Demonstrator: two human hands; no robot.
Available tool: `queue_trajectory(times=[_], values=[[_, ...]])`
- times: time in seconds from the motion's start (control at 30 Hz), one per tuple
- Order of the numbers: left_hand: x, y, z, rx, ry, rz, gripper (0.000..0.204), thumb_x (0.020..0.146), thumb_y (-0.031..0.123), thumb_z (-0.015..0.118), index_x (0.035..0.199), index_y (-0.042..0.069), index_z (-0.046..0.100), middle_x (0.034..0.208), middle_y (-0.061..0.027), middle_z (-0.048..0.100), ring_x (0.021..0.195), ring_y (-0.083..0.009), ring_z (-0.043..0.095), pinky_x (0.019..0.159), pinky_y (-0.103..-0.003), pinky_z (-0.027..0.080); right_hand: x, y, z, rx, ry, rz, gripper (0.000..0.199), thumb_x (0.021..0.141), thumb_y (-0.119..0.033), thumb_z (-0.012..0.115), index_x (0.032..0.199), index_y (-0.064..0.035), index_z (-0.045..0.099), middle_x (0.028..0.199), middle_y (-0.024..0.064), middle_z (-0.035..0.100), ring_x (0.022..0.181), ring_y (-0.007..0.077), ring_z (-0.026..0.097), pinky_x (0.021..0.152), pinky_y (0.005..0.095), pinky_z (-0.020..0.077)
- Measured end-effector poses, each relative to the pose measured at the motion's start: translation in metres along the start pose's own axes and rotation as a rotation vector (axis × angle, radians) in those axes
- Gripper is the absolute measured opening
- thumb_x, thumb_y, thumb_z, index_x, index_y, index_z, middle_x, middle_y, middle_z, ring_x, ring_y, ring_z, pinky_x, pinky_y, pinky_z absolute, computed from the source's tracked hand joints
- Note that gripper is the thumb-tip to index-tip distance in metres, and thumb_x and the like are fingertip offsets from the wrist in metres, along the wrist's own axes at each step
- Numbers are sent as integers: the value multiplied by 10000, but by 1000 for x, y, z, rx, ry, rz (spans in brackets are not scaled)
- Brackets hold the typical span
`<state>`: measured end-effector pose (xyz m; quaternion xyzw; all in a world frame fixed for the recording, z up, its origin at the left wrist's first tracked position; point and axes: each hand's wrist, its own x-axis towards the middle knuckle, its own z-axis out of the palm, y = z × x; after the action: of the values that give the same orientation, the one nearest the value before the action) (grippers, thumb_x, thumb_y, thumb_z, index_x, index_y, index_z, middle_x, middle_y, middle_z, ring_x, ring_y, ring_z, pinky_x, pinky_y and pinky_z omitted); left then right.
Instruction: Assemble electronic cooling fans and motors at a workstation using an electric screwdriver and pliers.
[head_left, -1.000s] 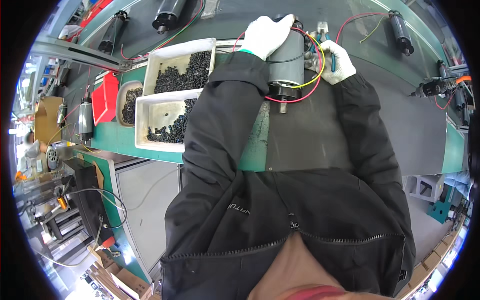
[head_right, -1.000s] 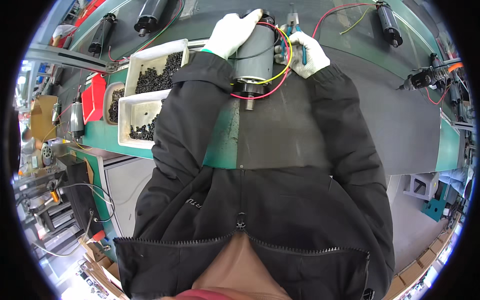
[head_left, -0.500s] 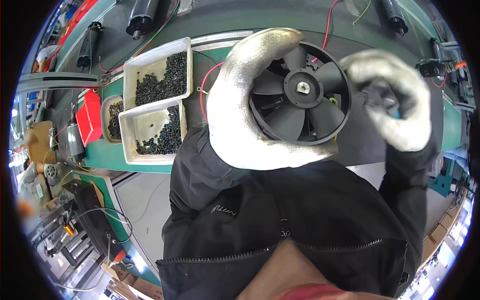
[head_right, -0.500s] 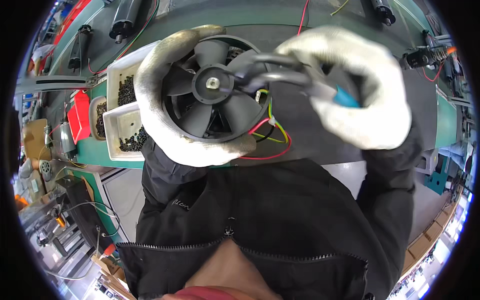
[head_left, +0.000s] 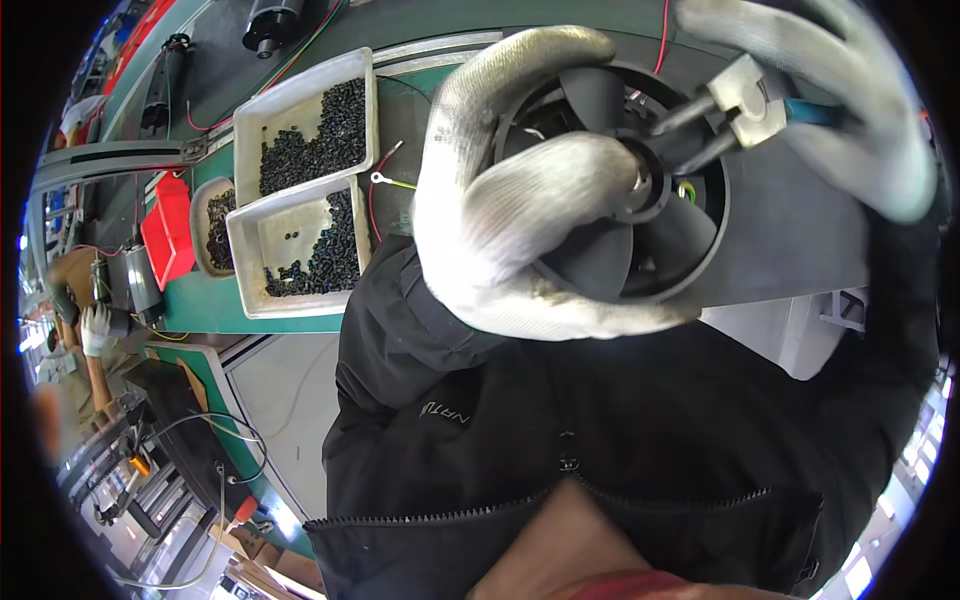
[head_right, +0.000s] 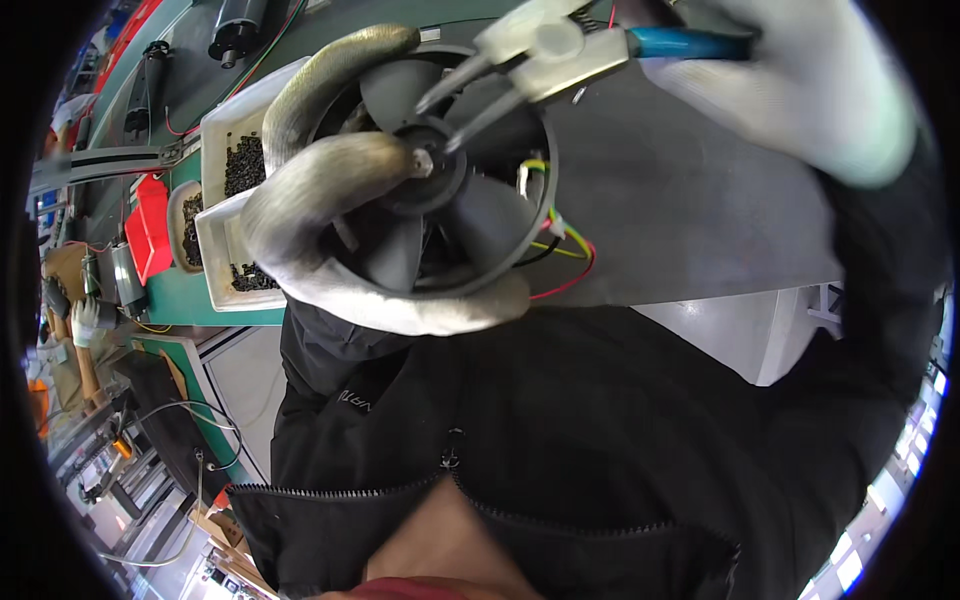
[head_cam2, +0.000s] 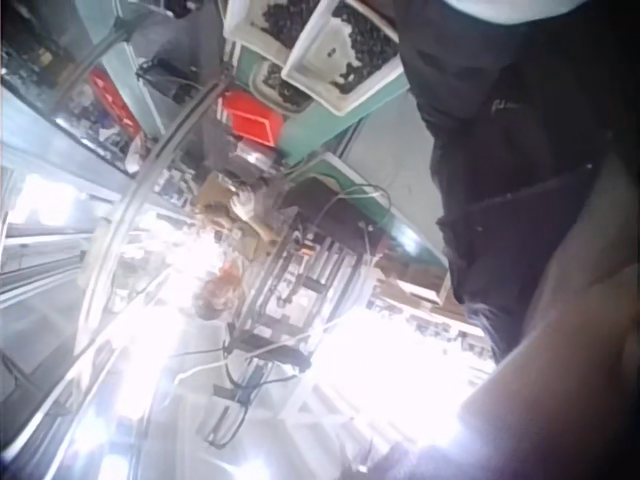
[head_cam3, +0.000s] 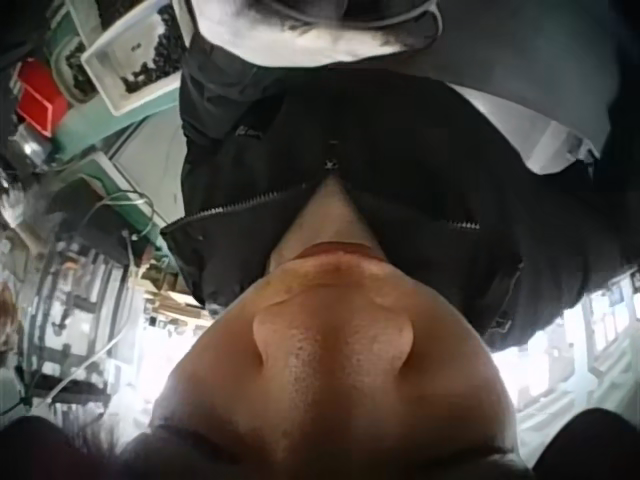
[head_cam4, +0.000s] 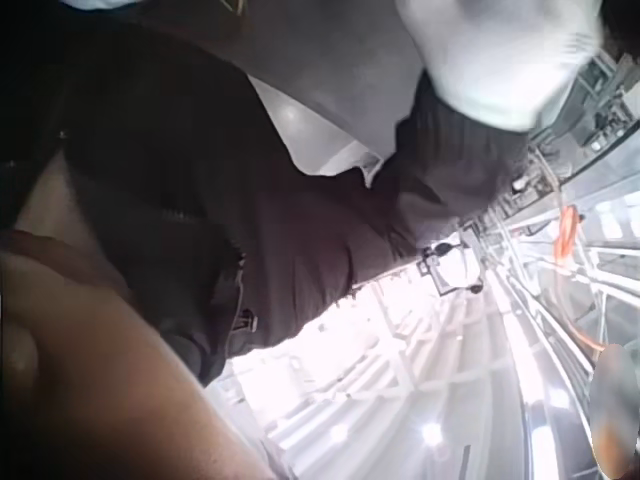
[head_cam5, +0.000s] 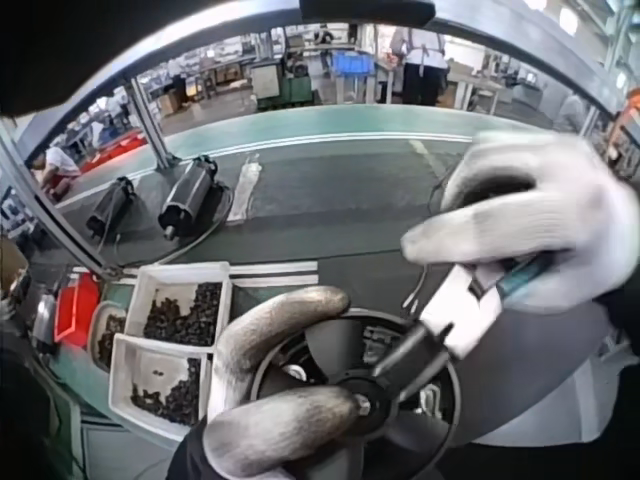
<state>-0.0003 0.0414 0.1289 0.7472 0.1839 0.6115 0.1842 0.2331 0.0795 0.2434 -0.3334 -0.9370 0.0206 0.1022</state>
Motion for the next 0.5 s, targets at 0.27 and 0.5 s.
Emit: queue_trajectory(times=[0.27,0.5], values=[[-17,-9,22,-330,170,-18,543,511,307,890,874,7,619,1118,-324,545,1016,-393,580,844,-425,497,-128,79,191,-145,437,676,382,781,-149,663,1145,-52,599,1106,144,600,1036,304,566,883,390,461],[0,-15,19,-333,136,11,853,428,363,937,1046,-60,529,1082,-326,546,951,-420,604,818,-473,503,-76,-37,158,538,413,384,625,686,-194,733,1245,-23,510,1231,187,528,1171,330,509,979,408,411]])
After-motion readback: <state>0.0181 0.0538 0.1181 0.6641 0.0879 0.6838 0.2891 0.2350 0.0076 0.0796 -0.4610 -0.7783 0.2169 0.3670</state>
